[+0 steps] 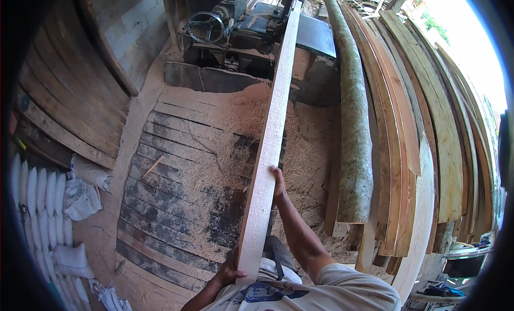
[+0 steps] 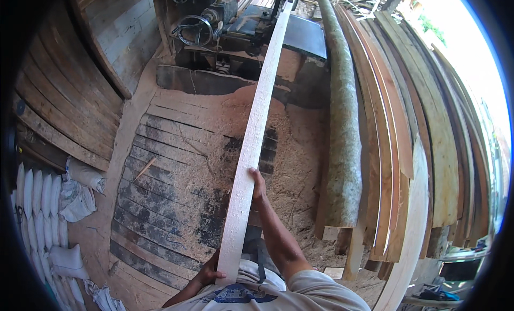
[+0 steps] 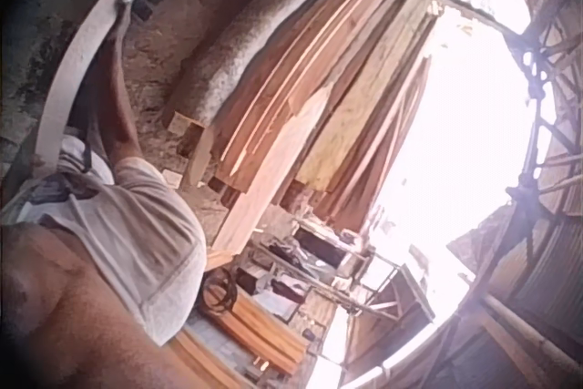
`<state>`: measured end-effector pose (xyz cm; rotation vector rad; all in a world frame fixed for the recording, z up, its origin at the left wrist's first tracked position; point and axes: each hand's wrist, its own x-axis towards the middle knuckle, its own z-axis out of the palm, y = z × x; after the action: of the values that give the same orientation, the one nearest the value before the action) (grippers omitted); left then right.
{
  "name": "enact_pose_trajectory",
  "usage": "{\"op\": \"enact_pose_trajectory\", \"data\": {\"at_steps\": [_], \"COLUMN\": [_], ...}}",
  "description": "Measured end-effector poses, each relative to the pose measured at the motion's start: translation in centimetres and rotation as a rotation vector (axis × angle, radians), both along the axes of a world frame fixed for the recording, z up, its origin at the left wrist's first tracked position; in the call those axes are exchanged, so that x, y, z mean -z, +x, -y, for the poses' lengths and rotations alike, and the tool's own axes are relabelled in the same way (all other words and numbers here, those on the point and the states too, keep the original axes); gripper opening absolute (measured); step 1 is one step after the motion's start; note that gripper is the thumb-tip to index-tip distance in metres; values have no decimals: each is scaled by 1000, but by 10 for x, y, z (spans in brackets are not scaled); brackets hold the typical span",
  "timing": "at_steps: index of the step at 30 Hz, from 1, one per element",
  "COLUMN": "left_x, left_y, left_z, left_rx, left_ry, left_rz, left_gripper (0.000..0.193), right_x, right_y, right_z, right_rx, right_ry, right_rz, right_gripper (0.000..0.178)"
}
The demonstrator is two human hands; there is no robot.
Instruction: The person passes a long wooden board multiple times through a powered jointer or planer machine, lifting and repositioning it between passes to smooth the surface.
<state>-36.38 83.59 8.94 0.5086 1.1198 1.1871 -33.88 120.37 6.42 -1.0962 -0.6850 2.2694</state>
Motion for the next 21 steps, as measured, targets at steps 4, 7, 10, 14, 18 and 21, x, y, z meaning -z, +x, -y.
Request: {"op": "enact_pose_trajectory", "data": {"at_steps": [4,7,10,14,18,21], "left_x": [9,25,14,-21,-6,-5], "left_y": [-24,-39,-65,-96,-126,-140], "left_z": [-55,-96,-160,-234,-287,-334], "left_rx": [-28,7,-55,-74,10,10], "left_ry": [-3,-36,-21,-90,-90,-34], "left_rz": [17,42,86,114,59,100], "left_gripper": [120,120,119,118,123,124], "right_x": [1,8,10,8,0,11], "right_y": [-25,-41,-60,-90,-114,-129], "right_z": [-55,-107,-157,-222,-282,-330], "right_rx": [-1,-2,-11,-24,-35,-8], "right_ry": [72,30,60,34,-21,45], "right_rz": [27,-9,-34,-44,-28,-11], "right_gripper": [67,67,69,72,72,72]}}
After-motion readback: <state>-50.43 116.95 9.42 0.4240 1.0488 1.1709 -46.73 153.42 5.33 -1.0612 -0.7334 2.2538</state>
